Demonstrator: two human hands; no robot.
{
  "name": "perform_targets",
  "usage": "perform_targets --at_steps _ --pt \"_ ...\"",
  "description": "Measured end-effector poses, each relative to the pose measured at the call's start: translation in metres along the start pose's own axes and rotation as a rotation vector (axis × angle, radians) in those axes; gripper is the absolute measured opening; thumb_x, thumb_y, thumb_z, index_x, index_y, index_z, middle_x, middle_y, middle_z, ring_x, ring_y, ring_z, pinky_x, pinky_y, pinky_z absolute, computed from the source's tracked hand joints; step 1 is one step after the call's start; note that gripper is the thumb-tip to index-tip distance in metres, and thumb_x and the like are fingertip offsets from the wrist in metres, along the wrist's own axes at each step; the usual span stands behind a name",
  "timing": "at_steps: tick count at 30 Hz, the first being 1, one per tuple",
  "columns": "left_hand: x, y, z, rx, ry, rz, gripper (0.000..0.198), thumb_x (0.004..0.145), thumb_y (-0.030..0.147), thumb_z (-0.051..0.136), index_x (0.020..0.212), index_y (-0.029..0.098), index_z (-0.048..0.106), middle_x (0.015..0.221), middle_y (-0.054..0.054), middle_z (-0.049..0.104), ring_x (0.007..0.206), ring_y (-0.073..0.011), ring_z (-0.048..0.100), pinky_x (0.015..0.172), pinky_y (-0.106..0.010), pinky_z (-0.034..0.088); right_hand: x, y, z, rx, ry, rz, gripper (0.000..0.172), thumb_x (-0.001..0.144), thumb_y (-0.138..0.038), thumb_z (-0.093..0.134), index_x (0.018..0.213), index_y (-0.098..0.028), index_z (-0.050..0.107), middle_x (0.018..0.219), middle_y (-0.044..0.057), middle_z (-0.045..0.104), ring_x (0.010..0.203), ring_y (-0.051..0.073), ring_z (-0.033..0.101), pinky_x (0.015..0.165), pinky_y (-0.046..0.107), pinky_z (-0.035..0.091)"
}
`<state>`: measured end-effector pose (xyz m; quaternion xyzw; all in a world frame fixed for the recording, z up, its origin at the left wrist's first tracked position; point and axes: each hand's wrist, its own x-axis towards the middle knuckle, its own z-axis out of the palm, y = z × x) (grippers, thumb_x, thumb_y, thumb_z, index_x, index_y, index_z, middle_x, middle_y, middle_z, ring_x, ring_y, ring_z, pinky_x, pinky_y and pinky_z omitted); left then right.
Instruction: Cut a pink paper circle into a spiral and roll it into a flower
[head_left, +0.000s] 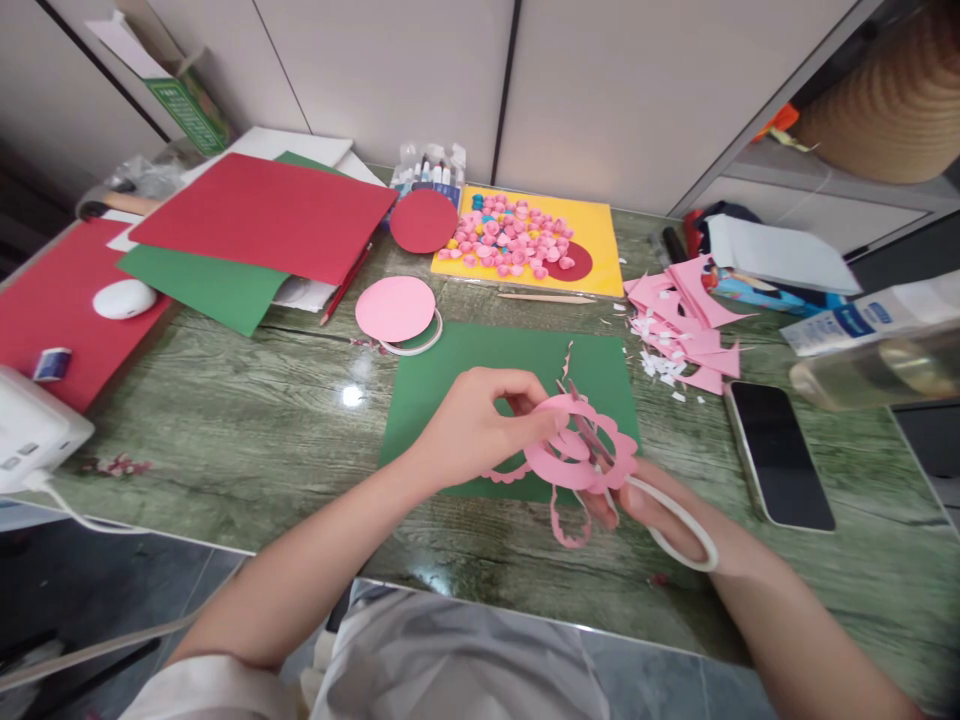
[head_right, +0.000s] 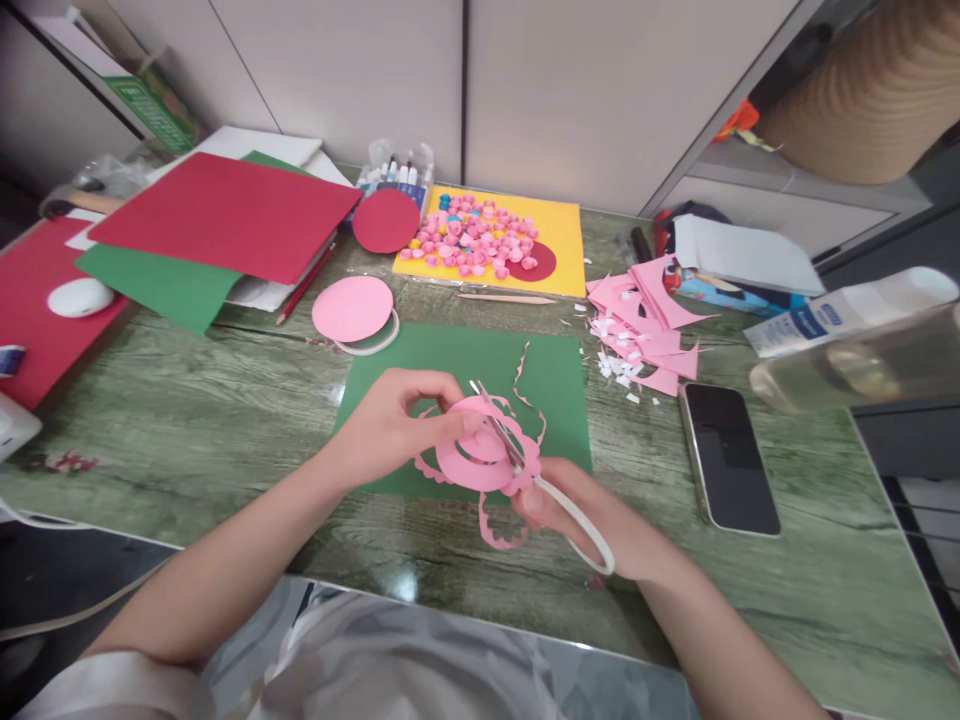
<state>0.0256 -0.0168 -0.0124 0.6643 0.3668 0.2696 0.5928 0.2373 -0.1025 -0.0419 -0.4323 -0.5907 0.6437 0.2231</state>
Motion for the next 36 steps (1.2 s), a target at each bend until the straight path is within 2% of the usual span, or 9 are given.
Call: perform_targets --at_steps 7,13,22,31,36 --pt "0.000 0.002 -0.003 -0.018 -0.007 -0.010 0.013 0.073 0.022 0.059 0.063 0.014 0.059 0.061 0.001 0.055 0.060 -0.0082 0.047 0.059 -0.020 0.039 0.000 -0.010 0.000 -0.010 -0.054 0.040 0.046 0.085 -0.064 0.033 0.075 -0.020 0.041 0.068 -0.002 0.036 0.061 0.014 0.030 0.055 0.027 0.025" --pt "-0.001 0.004 -0.005 -0.041 -0.014 -0.063 0.011 0.070 0.020 0.059 0.061 0.013 0.056 0.059 0.002 0.053 0.056 -0.0078 0.049 0.053 -0.019 0.038 0.002 -0.014 -0.001 0.006 -0.053 0.043 0.047 0.083 -0.065 0.035 0.072 -0.020 0.040 0.069 -0.002 0.034 0.063 0.014 0.031 0.056 0.027 0.024" --pt "0.000 0.003 -0.007 -0.029 -0.013 -0.023 0.010 0.071 0.016 0.057 0.062 0.013 0.056 0.060 0.003 0.052 0.058 -0.0068 0.046 0.055 -0.019 0.037 0.003 -0.010 -0.001 0.028 -0.067 0.044 0.050 0.082 -0.067 0.036 0.068 -0.019 0.039 0.064 -0.003 0.034 0.059 0.013 0.029 0.055 0.026 0.023" --pt "0.001 0.001 -0.009 0.004 0.005 0.033 0.018 0.077 0.024 0.055 0.062 0.013 0.056 0.063 0.002 0.054 0.063 -0.0084 0.045 0.061 -0.020 0.036 0.005 -0.010 -0.004 0.019 -0.091 0.031 0.050 0.083 -0.067 0.035 0.067 -0.019 0.038 0.064 -0.004 0.034 0.057 0.012 0.029 0.055 0.027 0.023" --pt "0.001 0.001 -0.012 0.025 0.037 0.007 0.026 0.078 0.030 0.055 0.059 0.014 0.049 0.059 0.004 0.043 0.059 -0.0073 0.039 0.054 -0.020 0.030 0.004 -0.011 -0.005 0.011 -0.089 0.049 0.050 0.083 -0.066 0.036 0.068 -0.019 0.038 0.065 -0.004 0.034 0.058 0.012 0.028 0.056 0.027 0.022"
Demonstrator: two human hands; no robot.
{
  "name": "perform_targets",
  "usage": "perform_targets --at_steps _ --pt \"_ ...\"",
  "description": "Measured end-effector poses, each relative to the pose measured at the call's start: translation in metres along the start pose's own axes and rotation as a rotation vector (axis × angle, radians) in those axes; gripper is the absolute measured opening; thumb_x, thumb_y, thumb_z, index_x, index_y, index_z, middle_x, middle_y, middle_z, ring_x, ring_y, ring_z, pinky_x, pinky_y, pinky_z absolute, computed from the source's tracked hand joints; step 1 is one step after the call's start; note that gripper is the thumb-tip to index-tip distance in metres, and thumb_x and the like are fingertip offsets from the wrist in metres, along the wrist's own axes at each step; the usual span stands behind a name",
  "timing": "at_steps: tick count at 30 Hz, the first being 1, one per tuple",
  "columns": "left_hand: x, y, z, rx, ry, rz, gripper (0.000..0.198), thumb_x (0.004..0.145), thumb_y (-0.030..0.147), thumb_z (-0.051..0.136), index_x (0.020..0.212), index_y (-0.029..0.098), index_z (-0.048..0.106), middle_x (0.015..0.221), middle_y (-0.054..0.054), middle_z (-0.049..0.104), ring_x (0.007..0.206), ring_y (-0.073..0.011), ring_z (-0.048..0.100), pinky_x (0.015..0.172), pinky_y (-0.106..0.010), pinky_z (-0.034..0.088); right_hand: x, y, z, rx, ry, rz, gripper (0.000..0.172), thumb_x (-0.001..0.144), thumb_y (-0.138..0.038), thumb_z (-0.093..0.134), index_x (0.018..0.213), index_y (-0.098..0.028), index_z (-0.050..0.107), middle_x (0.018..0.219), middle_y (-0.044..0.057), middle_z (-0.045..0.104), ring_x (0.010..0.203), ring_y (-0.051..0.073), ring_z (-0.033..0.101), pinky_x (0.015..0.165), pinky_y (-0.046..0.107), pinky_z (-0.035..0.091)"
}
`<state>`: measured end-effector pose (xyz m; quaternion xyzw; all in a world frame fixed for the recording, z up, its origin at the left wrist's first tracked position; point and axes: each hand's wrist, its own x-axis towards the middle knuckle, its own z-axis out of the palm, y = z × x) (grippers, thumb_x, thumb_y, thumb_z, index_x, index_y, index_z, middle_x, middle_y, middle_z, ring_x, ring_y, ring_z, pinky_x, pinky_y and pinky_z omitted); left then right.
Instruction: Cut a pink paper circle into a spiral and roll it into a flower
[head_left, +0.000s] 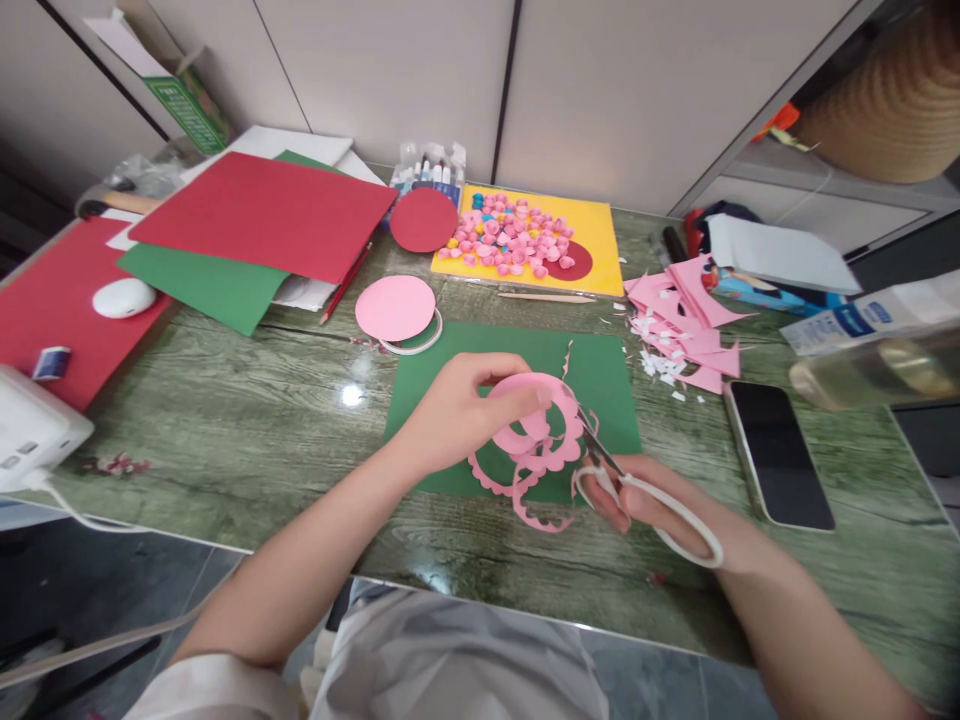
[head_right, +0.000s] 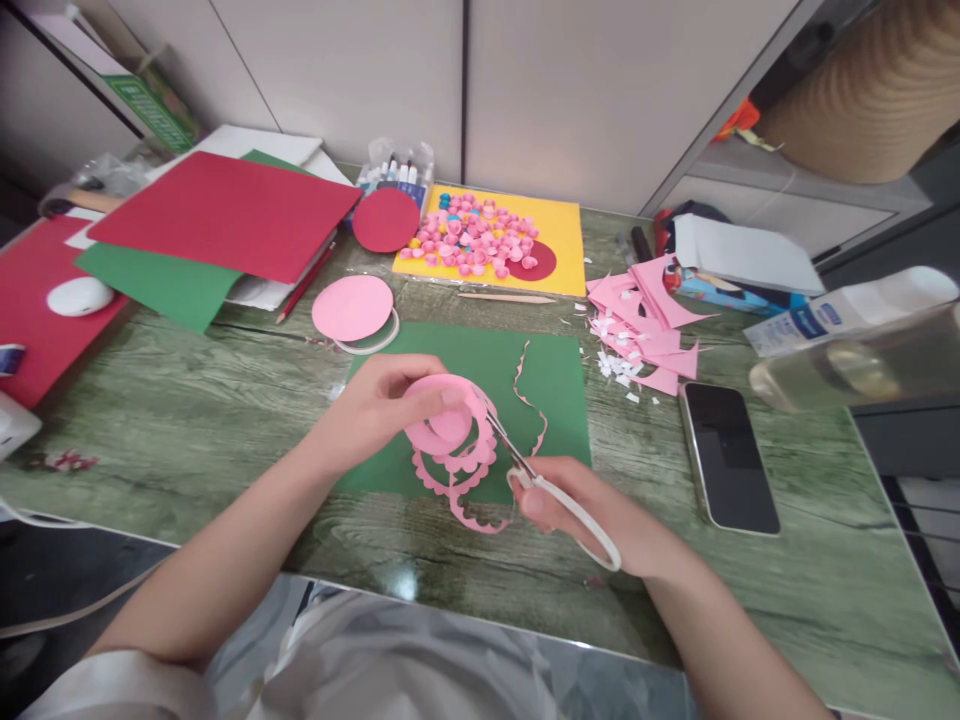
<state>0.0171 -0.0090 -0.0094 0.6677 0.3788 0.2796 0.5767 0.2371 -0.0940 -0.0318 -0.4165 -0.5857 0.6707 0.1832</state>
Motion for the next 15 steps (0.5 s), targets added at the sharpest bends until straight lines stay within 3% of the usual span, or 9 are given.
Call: perform_targets --at_steps 7,15 --pt "0.0003 0.0045 -0.0032 0.113 0.036 -0.003 0.032 0.078 0.031 0.054 0.055 0.014 0.040 0.055 0.005 0.035 0.056 -0.0065 0.032 0.051 -0.020 0.025 -0.0028 0.0047 0.0002 -0.004 -0.003 0.037 0.049 0.082 -0.066 0.039 0.068 -0.018 0.039 0.065 -0.004 0.034 0.058 0.011 0.028 0.055 0.027 0.021" --pt "-0.0002 0.0049 -0.0042 0.141 -0.019 0.003 0.026 0.077 0.025 0.053 0.055 0.013 0.045 0.055 0.005 0.041 0.055 -0.0064 0.036 0.051 -0.019 0.026 -0.0024 0.0028 0.0013 0.008 -0.003 0.064 0.049 0.082 -0.065 0.041 0.066 -0.019 0.037 0.064 -0.004 0.032 0.057 0.011 0.028 0.054 0.026 0.021"
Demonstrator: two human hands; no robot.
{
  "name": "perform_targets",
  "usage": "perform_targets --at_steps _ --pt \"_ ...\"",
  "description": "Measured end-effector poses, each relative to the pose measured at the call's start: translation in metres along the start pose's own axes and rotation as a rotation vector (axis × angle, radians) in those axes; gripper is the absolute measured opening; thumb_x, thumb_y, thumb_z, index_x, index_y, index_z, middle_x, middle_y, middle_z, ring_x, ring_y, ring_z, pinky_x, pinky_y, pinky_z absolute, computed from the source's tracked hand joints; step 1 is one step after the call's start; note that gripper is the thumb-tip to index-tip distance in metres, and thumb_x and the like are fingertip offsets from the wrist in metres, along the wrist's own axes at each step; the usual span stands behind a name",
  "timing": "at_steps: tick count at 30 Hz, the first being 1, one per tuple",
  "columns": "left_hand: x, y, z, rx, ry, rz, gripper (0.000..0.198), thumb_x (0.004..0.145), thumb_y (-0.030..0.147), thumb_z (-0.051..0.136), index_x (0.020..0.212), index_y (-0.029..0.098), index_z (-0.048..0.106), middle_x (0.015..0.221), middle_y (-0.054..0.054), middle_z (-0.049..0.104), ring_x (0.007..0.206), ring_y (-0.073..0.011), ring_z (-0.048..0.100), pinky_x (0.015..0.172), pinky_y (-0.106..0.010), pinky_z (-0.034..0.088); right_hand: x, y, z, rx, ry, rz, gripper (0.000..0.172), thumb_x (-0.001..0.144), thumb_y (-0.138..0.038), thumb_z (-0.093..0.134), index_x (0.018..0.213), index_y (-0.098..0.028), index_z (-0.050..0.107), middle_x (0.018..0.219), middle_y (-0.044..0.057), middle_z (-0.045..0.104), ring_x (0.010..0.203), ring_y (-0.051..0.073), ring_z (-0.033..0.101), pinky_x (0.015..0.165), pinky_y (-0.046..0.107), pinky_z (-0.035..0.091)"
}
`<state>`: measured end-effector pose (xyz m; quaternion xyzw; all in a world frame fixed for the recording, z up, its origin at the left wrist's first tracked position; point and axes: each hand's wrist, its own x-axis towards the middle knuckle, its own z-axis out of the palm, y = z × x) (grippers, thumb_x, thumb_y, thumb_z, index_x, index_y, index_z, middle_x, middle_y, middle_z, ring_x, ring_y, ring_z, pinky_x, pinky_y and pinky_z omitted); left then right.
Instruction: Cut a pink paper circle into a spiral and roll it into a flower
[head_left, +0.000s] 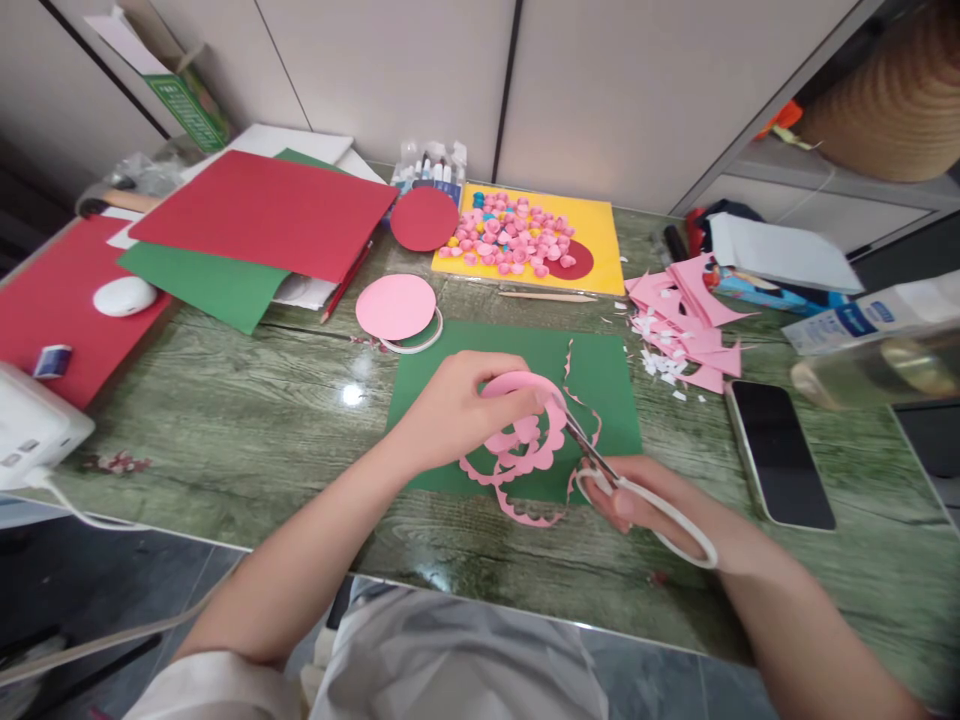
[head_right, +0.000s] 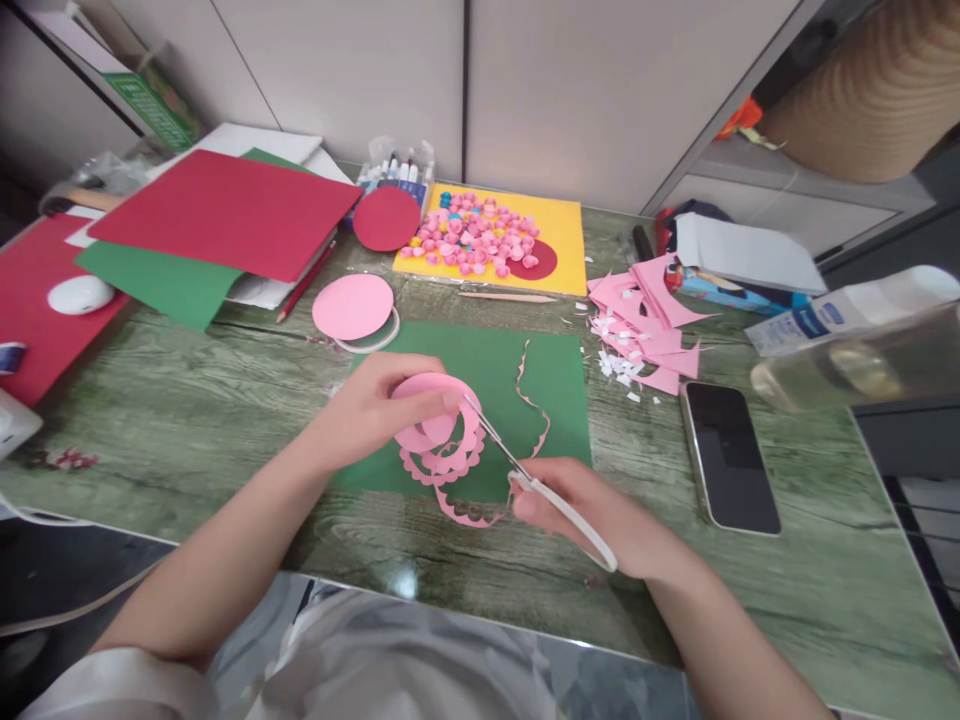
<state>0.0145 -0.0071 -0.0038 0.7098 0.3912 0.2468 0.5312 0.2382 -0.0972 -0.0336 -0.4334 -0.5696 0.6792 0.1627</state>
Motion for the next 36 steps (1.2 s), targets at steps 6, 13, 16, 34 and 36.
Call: perform_targets --at_steps 6,13,16,34,36 --pt "0.001 -0.001 -0.003 0.040 -0.065 -0.021 0.026 0.077 0.032 0.054 0.059 0.013 0.051 0.056 0.004 0.046 0.054 -0.0068 0.039 0.051 -0.019 0.028 -0.001 -0.001 0.000 -0.010 -0.011 0.021 0.050 0.081 -0.067 0.040 0.066 -0.019 0.036 0.064 -0.004 0.031 0.057 0.011 0.027 0.053 0.026 0.020" --pt "0.001 0.000 -0.004 0.022 -0.059 -0.012 0.029 0.080 0.035 0.050 0.062 0.014 0.051 0.059 0.004 0.048 0.058 -0.0078 0.042 0.054 -0.019 0.030 0.000 0.002 -0.001 -0.027 -0.006 0.001 0.049 0.083 -0.065 0.039 0.067 -0.019 0.036 0.064 -0.004 0.032 0.057 0.011 0.027 0.053 0.026 0.022" --pt "0.001 -0.001 -0.004 -0.018 -0.093 -0.017 0.029 0.084 0.035 0.044 0.067 0.014 0.054 0.062 0.003 0.050 0.060 -0.0088 0.043 0.056 -0.020 0.033 0.000 0.004 -0.001 -0.032 -0.003 0.002 0.049 0.082 -0.066 0.038 0.067 -0.019 0.037 0.064 -0.004 0.032 0.057 0.011 0.026 0.053 0.026 0.021" --pt "-0.001 0.001 -0.004 0.089 -0.105 -0.012 0.034 0.087 0.035 0.038 0.061 0.015 0.045 0.059 0.003 0.040 0.057 -0.0083 0.037 0.054 -0.021 0.028 0.000 -0.008 0.001 -0.066 0.003 0.107 0.052 0.077 -0.071 0.040 0.067 -0.020 0.034 0.064 -0.005 0.024 0.058 0.011 0.018 0.051 0.025 0.016" --pt "-0.002 0.002 -0.004 0.097 -0.109 -0.012 0.033 0.087 0.034 0.038 0.061 0.015 0.045 0.058 0.004 0.040 0.056 -0.0081 0.037 0.054 -0.021 0.028 -0.001 -0.004 0.000 -0.070 -0.008 0.083 0.051 0.079 -0.068 0.041 0.067 -0.020 0.034 0.064 -0.005 0.024 0.058 0.011 0.018 0.051 0.025 0.016"
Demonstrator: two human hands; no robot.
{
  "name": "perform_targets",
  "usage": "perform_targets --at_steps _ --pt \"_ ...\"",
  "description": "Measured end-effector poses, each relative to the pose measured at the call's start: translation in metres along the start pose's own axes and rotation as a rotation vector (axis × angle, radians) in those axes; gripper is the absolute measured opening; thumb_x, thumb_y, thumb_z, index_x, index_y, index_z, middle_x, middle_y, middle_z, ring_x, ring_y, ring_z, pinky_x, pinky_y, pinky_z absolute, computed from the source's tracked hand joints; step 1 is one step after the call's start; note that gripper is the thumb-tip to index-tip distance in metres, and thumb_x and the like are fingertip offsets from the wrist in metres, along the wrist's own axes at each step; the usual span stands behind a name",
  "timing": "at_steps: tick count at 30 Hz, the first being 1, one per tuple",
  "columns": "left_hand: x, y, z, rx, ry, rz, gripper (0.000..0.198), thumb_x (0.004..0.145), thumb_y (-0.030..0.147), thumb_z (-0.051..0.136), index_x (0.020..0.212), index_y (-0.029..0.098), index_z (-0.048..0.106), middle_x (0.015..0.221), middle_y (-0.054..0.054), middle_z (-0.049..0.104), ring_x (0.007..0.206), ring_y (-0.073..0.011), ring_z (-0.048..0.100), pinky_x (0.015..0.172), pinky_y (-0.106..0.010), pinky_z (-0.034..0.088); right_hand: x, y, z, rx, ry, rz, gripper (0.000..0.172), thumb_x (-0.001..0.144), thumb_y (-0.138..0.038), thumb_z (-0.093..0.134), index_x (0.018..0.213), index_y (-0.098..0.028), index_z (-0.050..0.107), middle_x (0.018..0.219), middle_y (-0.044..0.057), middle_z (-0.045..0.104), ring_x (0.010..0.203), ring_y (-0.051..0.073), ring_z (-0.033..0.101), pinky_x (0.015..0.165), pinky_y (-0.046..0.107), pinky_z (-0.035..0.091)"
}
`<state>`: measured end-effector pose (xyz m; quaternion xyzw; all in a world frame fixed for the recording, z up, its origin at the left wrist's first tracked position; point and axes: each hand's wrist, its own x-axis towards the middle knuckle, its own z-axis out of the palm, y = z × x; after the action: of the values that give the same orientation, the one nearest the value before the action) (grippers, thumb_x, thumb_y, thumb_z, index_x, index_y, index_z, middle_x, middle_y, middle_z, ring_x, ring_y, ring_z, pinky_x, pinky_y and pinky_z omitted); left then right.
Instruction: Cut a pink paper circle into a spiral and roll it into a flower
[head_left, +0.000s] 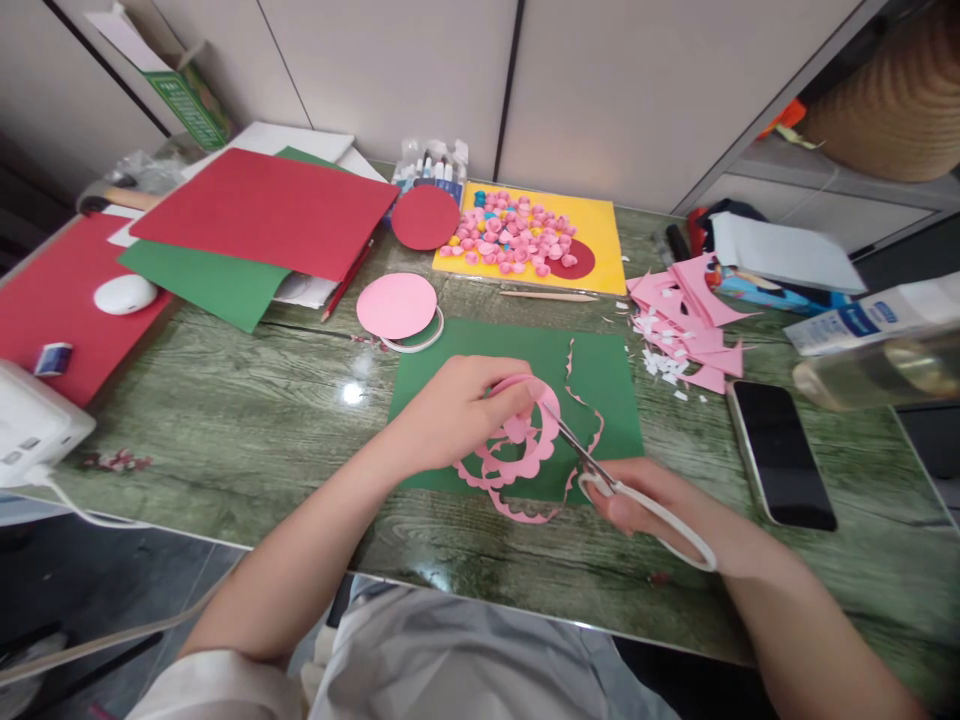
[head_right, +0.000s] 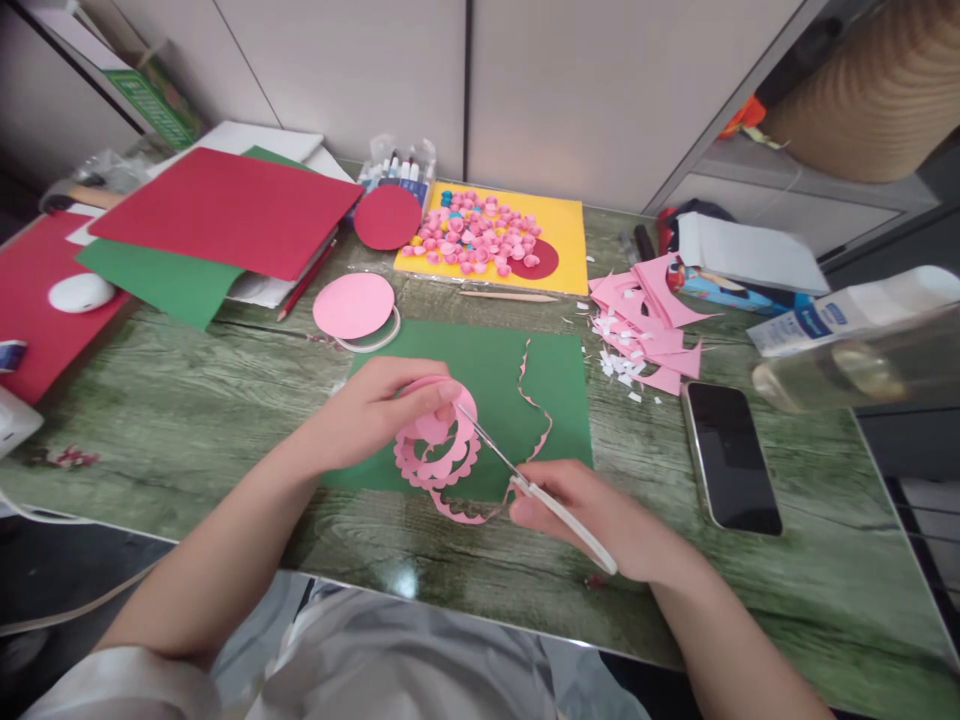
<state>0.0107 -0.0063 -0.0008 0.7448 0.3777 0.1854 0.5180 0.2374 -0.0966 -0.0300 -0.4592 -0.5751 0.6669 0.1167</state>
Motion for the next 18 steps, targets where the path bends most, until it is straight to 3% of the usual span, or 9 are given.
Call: perform_targets --at_steps 8,18 --pt "-0.0013 0.0010 -0.0031 -0.024 -0.069 -0.023 0.031 0.086 0.033 0.039 0.064 0.015 0.050 0.060 0.003 0.051 0.057 -0.0084 0.044 0.053 -0.020 0.032 -0.0017 0.0116 -0.0036 -0.058 -0.040 0.009 0.048 0.081 -0.065 0.041 0.067 -0.020 0.032 0.064 -0.005 0.022 0.057 0.011 0.018 0.049 0.024 0.013" --pt "-0.0025 0.0029 -0.0043 0.025 -0.098 -0.016 0.029 0.087 0.030 0.038 0.063 0.015 0.048 0.059 0.003 0.049 0.057 -0.0081 0.043 0.053 -0.020 0.030 -0.0021 0.0105 -0.0042 -0.072 -0.055 0.017 0.046 0.083 -0.062 0.042 0.067 -0.020 0.032 0.064 -0.005 0.022 0.057 0.011 0.019 0.049 0.024 0.013"
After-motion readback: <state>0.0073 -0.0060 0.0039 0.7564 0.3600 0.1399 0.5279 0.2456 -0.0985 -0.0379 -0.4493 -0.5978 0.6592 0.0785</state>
